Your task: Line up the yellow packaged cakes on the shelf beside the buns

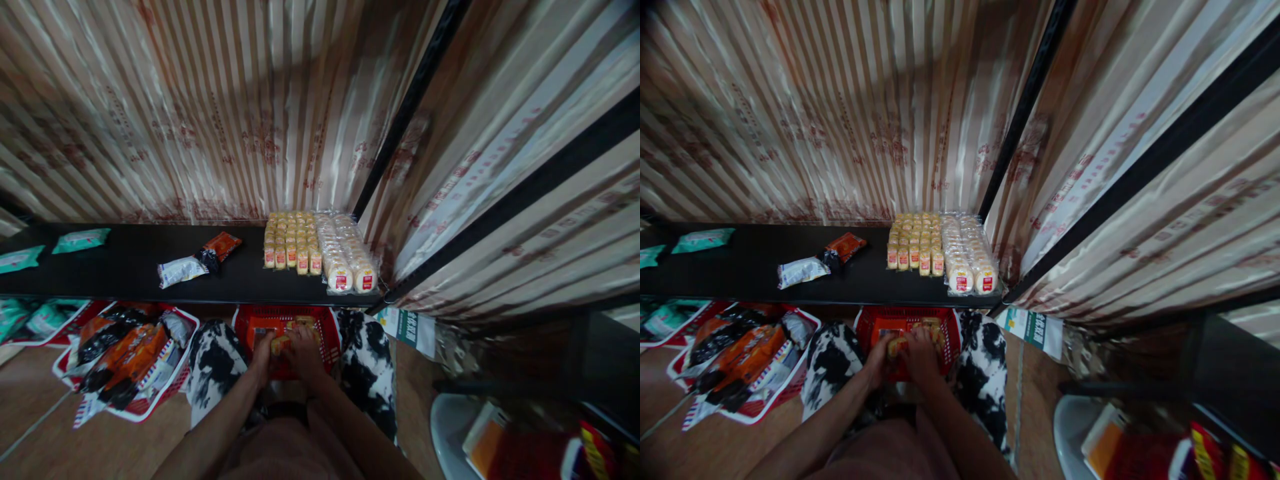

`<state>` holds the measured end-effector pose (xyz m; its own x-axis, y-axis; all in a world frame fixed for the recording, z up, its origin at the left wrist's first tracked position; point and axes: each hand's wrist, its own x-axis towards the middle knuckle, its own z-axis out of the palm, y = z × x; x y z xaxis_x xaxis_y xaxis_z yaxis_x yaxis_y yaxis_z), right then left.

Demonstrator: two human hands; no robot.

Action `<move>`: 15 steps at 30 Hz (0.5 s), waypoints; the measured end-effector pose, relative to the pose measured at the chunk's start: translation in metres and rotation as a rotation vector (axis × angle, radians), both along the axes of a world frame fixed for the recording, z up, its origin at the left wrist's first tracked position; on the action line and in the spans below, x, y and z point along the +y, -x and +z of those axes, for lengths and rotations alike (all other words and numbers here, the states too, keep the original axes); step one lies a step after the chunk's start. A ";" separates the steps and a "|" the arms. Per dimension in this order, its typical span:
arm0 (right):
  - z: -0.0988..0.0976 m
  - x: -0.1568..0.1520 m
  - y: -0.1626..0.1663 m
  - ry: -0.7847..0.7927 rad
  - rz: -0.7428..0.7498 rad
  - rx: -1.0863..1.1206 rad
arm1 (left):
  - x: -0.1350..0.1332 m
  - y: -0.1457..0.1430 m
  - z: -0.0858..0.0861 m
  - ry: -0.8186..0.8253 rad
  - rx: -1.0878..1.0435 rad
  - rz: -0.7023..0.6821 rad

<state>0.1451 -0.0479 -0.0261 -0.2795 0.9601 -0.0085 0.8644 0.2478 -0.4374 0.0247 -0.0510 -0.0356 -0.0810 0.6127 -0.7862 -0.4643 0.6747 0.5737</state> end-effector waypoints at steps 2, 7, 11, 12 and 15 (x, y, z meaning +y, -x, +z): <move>0.000 0.001 0.000 -0.032 0.008 -0.015 | 0.002 0.002 -0.001 -0.022 0.028 -0.027; -0.006 0.003 -0.002 -0.022 0.025 0.023 | 0.004 0.007 0.000 -0.024 0.076 -0.124; -0.006 0.005 -0.004 0.053 0.088 0.077 | 0.007 0.009 0.005 -0.013 0.118 -0.185; -0.005 0.006 -0.005 0.071 0.092 0.086 | 0.008 0.009 0.007 -0.013 0.119 -0.196; -0.002 0.009 -0.005 0.105 0.053 0.105 | 0.011 0.011 0.010 -0.029 0.092 -0.210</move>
<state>0.1502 -0.0392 -0.0276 -0.3349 0.9392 -0.0761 0.7992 0.2403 -0.5510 0.0141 -0.0403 -0.0261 -0.0204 0.6460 -0.7631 -0.2602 0.7335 0.6279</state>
